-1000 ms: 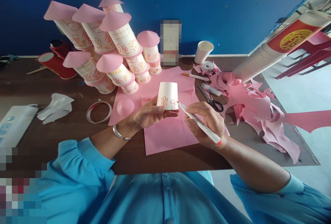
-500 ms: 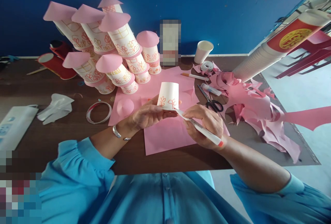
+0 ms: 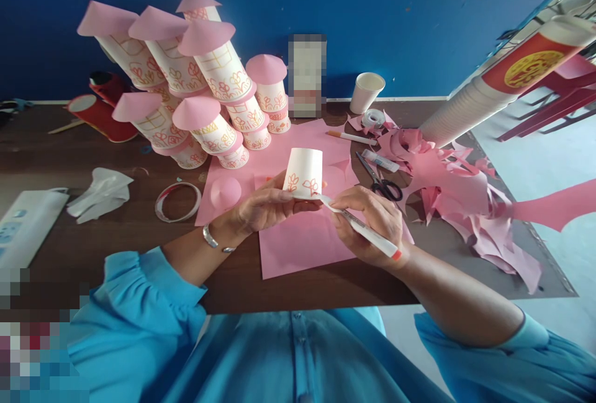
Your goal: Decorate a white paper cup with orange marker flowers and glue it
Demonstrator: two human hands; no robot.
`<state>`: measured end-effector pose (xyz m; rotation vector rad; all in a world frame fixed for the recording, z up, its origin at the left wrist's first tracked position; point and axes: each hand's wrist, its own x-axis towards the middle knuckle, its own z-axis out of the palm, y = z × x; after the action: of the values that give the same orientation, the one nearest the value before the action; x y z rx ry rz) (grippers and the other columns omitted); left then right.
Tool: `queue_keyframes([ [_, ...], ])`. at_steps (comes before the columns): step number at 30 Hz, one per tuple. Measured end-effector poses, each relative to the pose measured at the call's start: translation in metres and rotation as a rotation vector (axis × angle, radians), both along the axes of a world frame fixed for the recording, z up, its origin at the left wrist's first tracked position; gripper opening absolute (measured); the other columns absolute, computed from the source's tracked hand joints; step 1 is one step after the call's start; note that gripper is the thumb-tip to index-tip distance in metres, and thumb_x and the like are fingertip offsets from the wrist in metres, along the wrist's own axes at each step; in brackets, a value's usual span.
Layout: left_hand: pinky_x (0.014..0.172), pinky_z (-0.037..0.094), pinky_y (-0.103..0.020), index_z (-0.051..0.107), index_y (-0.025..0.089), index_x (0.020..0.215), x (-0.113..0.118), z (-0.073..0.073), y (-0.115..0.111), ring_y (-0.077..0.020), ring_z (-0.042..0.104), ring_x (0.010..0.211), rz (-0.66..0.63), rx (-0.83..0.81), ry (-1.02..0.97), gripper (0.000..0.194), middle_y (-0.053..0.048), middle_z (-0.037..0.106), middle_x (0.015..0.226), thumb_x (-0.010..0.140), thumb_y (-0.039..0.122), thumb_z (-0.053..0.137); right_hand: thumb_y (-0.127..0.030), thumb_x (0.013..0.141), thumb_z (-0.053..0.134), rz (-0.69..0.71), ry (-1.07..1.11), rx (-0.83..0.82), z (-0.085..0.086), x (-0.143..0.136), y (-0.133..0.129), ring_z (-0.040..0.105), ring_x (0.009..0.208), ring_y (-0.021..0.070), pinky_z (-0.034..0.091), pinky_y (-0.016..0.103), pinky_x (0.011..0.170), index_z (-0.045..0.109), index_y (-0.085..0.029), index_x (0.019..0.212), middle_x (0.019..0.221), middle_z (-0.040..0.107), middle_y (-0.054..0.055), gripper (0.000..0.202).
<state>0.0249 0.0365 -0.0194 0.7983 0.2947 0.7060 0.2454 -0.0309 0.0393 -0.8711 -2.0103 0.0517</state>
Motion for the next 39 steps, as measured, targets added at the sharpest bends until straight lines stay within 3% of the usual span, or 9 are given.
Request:
queue_keyframes([
  [10, 0.102, 0.057, -0.046, 0.067, 0.022, 0.125, 0.0032, 0.0064, -0.0004, -0.0273, 0.073, 0.109, 0.023, -0.016, -0.013, 0.043, -0.010, 0.077, 0.117, 0.083, 0.016, 0.069, -0.010, 0.092, 0.060, 0.028, 0.005, 0.011, 0.0008, -0.0010, 0.0001, 0.071, 0.066, 0.0137, 0.057, 0.026, 0.059, 0.058, -0.022, 0.101, 0.078, 0.072, 0.001, 0.015],
  [24, 0.097, 0.061, -0.039, 0.072, 0.021, 0.116, 0.0030, 0.0055, -0.0001, -0.0244, 0.074, 0.109, 0.020, 0.013, -0.007, 0.035, -0.006, 0.078, 0.117, 0.083, 0.012, 0.069, -0.009, 0.090, 0.061, 0.035, 0.017, -0.008, 0.0025, 0.0004, -0.0015, 0.071, 0.066, 0.0137, 0.058, 0.025, 0.058, 0.059, -0.022, 0.100, 0.079, 0.072, 0.001, 0.017],
  [27, 0.098, 0.061, -0.040, 0.070, 0.023, 0.120, 0.0024, 0.0041, 0.0001, -0.0250, 0.074, 0.110, 0.019, 0.026, -0.001, 0.039, -0.006, 0.077, 0.118, 0.083, 0.013, 0.070, -0.009, 0.091, 0.060, 0.040, 0.017, -0.007, 0.0019, -0.0002, -0.0009, 0.071, 0.065, 0.0138, 0.058, 0.025, 0.058, 0.058, -0.022, 0.101, 0.078, 0.072, 0.001, 0.016],
  [32, 0.104, 0.059, -0.041, 0.073, 0.021, 0.114, 0.0009, 0.0001, 0.0002, -0.0285, 0.071, 0.119, -0.021, 0.081, 0.025, 0.027, -0.010, 0.073, 0.126, 0.087, 0.018, 0.072, -0.007, 0.090, 0.059, 0.027, -0.006, -0.001, 0.0025, -0.0005, -0.0005, 0.070, 0.066, 0.0139, 0.058, 0.026, 0.059, 0.057, -0.022, 0.102, 0.078, 0.072, 0.001, 0.019],
  [39, 0.103, 0.059, -0.043, 0.070, 0.022, 0.126, 0.0007, -0.0004, 0.0018, -0.0321, 0.070, 0.122, -0.033, 0.100, 0.040, 0.040, -0.012, 0.073, 0.129, 0.086, 0.019, 0.074, -0.009, 0.092, 0.059, 0.035, -0.012, -0.005, 0.0021, -0.0010, -0.0003, 0.071, 0.066, 0.0138, 0.057, 0.025, 0.058, 0.057, -0.021, 0.099, 0.078, 0.072, 0.002, 0.014],
])
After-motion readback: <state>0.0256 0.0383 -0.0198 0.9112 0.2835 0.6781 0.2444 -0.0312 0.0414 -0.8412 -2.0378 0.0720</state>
